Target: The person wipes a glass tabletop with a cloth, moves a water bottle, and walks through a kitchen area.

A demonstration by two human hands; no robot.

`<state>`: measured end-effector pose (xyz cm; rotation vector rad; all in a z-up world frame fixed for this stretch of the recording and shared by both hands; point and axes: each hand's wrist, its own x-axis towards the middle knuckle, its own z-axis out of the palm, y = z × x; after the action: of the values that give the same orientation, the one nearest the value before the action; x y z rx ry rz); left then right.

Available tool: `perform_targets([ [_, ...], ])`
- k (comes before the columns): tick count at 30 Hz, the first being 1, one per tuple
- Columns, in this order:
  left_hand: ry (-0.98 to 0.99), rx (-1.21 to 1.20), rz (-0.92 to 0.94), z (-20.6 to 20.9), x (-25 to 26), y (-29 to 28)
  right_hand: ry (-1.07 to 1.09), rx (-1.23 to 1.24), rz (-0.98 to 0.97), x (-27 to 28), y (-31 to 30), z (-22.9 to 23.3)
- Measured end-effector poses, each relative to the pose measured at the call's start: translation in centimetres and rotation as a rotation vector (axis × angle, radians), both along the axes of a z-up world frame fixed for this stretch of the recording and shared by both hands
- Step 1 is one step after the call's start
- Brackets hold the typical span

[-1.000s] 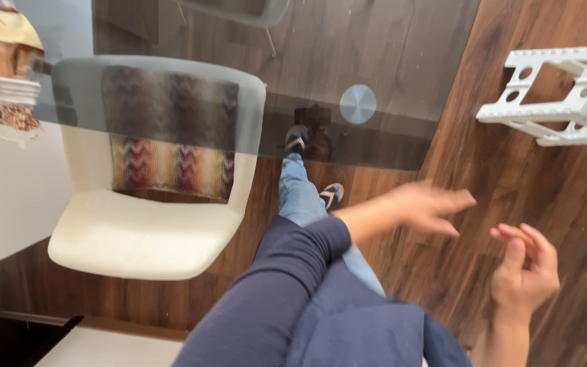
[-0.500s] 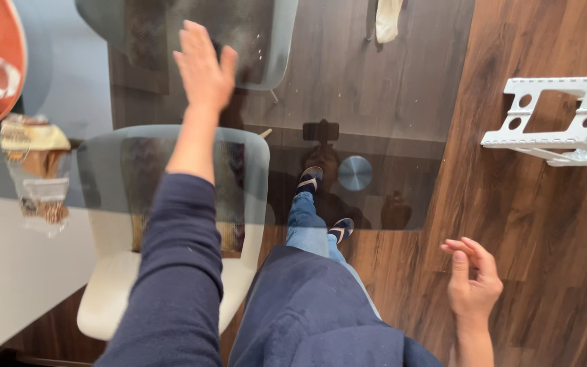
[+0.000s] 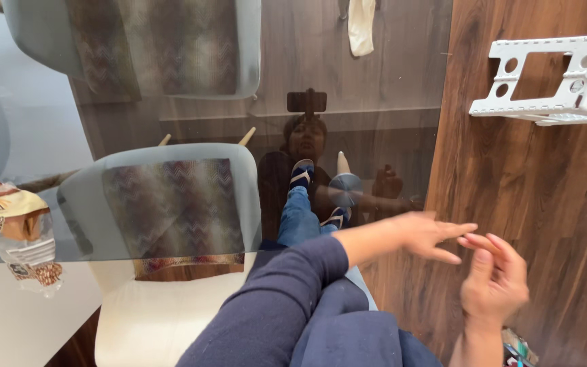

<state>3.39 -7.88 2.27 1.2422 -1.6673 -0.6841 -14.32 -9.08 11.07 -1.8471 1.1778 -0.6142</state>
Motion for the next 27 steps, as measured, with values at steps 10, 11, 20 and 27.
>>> perform_targets([
  [10,-0.948,0.639,1.197,-7.4,31.6,20.4,0.004,-0.023,-0.015,-0.1,1.0,-1.6],
  [11,-1.202,0.519,1.365,-8.5,34.1,23.7,0.008,-0.029,0.0,-0.2,1.1,-1.6],
  [20,-0.649,0.478,0.865,-2.0,14.7,3.5,0.033,-0.065,-0.036,1.1,2.0,-0.8],
  [27,-0.083,-0.009,0.129,3.6,3.9,-2.5,-0.065,-0.081,-0.153,-1.3,2.8,0.4],
])
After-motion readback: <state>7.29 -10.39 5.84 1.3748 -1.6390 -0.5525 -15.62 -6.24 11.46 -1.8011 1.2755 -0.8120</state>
